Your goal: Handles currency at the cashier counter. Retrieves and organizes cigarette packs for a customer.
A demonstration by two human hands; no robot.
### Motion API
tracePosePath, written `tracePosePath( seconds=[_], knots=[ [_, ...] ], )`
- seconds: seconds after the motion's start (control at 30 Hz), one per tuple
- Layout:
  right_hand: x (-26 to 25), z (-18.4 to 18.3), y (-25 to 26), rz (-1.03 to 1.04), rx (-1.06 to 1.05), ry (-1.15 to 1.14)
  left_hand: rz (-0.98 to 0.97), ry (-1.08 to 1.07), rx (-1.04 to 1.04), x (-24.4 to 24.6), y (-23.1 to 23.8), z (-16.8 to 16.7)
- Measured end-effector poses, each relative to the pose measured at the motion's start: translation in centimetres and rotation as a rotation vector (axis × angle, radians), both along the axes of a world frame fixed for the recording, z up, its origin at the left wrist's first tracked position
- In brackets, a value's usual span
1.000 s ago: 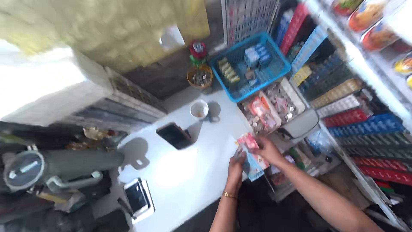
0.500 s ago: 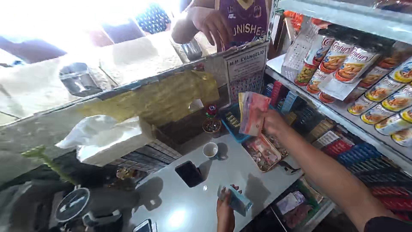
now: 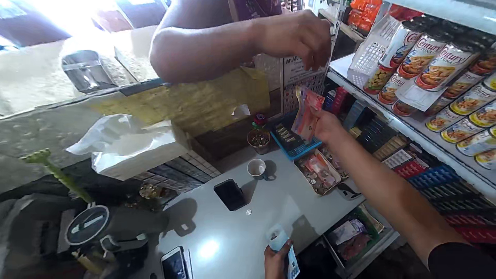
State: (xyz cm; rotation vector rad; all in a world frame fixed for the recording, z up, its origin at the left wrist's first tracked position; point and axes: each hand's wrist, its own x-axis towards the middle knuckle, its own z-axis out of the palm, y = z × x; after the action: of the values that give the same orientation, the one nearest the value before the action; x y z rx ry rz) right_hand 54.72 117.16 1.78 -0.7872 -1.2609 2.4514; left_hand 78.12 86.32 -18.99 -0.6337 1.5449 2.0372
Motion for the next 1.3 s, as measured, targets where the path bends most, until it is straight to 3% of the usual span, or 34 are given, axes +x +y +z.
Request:
tracePosePath(
  seconds=[0.13, 0.3, 0.53, 0.7, 0.77, 0.87, 0.93, 1.0, 1.07, 1.13, 1.2, 1.3],
  knots=[
    [0.0, 1.5, 0.3, -0.022, -0.084, 0.082, 0.032, 0.013, 0.034, -1.2, -0.5, 0.9],
    [1.2, 3.5, -1.3, 0.057, 0.001, 0.136, 0.002, 0.016, 0.023, -1.9, -0.3, 0.8],
    [1.4, 6.2, -4.0, 0.073, -0.202, 0.351, -0.167, 0.011, 0.121, -1.0, 1.4, 0.6],
    [3.4, 4.2, -1.0, 0.460, 0.191, 0.359, -0.257, -0.085, 0.099, 0.2, 2.8, 0.5],
    [6.4, 2.8, 0.3, 0.509, 0.520, 0.299, -0.332, -0.078, 0.050, 0.6, 2.8, 0.0],
    [13.5, -3.9, 3.6, 0.913, 0.869, 0.188, -0.360, -0.094, -0.064, 1.4, 3.2, -0.4],
    [19.7, -11.4, 5.5, 1.260, 0.873, -0.088, -0.363, -0.126, -0.160, 2.0, 3.6, -0.8],
    [26.3, -20.8, 7.2, 1.411, 0.864, -0.444, -0.379, -0.155, -0.244, 2.4, 4.1, -1.5],
    [32.4, -28.6, 8.9, 1.270, 0.941, -0.867, -0.432, -0.164, -0.285, 2.9, 4.5, -2.1],
    [36.2, -33.5, 9.9, 0.873, 1.001, -1.159, -0.523, -0.150, -0.331, 3.2, 5.4, -2.6],
    [37.6, -37.2, 9.8, 0.579, 0.930, -1.305, -0.620, -0.127, -0.386, 3.3, 7.0, -3.0],
    [37.9, -39.8, 6.4, 0.367, 0.815, -1.379, -0.767, -0.101, -0.408, 3.8, 9.3, -3.0]
  ],
)
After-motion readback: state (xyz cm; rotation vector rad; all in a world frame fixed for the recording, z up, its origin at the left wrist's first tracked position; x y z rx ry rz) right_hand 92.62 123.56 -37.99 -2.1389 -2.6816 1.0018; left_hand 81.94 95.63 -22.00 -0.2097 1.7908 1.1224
